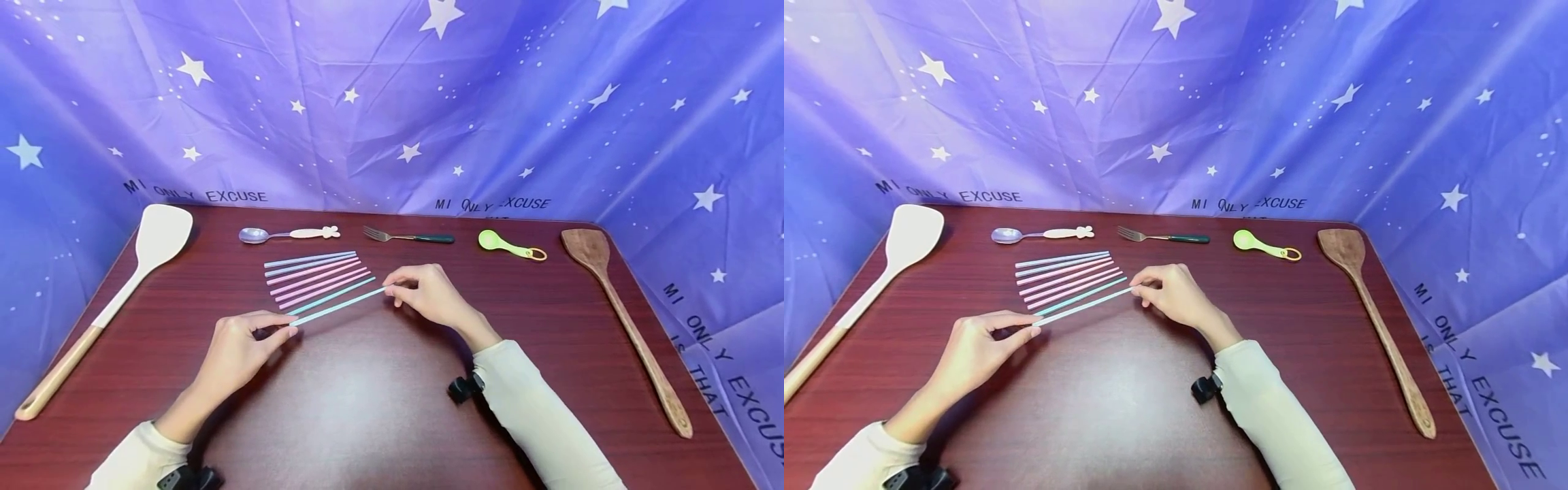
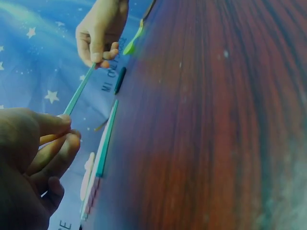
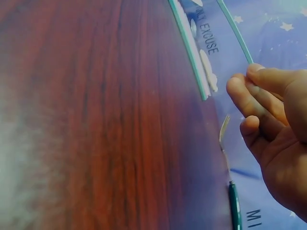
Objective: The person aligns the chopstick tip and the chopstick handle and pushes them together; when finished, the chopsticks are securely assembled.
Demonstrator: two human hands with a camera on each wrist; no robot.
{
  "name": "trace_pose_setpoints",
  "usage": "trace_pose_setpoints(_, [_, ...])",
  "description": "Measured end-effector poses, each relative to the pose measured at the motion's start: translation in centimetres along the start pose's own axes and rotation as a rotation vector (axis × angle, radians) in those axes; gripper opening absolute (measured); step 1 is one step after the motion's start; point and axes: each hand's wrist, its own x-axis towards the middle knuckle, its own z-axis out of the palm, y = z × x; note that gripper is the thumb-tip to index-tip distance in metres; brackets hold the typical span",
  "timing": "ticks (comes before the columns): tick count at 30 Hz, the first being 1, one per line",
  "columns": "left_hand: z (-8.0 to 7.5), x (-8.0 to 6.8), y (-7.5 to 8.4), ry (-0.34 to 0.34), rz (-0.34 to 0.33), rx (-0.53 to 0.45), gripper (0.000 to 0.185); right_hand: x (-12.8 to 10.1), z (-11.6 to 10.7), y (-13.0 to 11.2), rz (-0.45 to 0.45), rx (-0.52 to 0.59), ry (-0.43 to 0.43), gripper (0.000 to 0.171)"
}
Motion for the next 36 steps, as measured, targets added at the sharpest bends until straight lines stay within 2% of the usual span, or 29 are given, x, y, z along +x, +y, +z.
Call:
trace_pose_setpoints(6, [0.1,0.1,-1.2,-0.020,-0.039,0.025,0.015,1.8,0.9,0.7,0.018,-0.042,-0.049,0.010])
trace_pose_setpoints(15, [0.3,0.1,-2.5,-0.074,-0.081,0.078,0.014,3.1,2.1,1.6,0.031,-0.120,-0.011,0.004])
trace_pose_setpoints(22, [0.5,0.3,-3.2,-0.059,-0.094,0.088,0.014,3.8,2.4,2.2,0.045,-0.120,0.002,0.003])
trace_pose_setpoints(30, [0.5,0.1,-3.3,-0.033,-0.125,0.097,0.014,4.2,2.5,2.4,0.052,-0.114,-0.009,0.006])
trace_pose_setpoints(36, [0.6,0.1,-3.3,-0.031,-0.106,0.117,0.015,3.8,2.0,2.6,0.100,-0.113,-0.007,0.008])
